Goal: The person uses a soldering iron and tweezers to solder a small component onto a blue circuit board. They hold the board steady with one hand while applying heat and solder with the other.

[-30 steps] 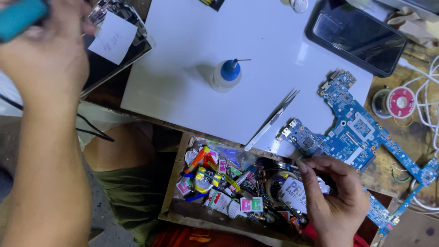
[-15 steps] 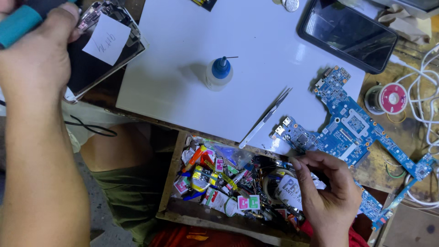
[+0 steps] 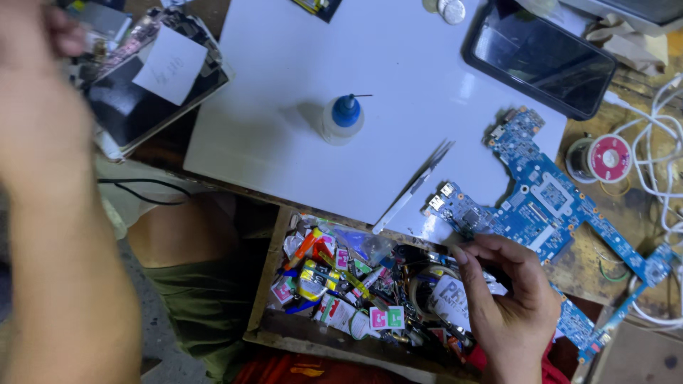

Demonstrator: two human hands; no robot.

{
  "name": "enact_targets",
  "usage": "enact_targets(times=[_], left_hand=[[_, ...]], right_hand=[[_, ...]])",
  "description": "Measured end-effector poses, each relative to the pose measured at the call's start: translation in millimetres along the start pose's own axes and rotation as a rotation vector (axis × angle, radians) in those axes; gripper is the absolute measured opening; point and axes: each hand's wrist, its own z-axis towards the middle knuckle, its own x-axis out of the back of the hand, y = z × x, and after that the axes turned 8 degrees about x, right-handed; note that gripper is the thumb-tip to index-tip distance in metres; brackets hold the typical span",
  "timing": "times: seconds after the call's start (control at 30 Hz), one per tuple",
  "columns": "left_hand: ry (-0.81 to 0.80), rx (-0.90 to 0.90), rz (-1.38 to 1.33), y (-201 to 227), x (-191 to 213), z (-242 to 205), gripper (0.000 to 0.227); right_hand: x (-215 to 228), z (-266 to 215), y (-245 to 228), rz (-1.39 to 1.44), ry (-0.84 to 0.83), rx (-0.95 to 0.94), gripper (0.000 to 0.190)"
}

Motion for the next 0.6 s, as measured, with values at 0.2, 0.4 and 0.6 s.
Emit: enact_targets(times=[0.2,0.4,0.6], left_hand=[[0.221,-0.101,0.265,53.3,-12.3,-17.9,0.02],[0.186,-0.119,-0.001,54.1,-14.5,-3.7,0.018],[0.119,-0.077,-0.314,56.9,-36.2,24.3,0.019]], right_hand=[[-1.5,0.6,2.2,0.018,0.009,-0.014,0.031],[-2.5,1.1,3.5,0.012,0.002,-0.047,0.031],[-1.6,2.3,5.5,0.009,-0.017,-0.052,0.032]])
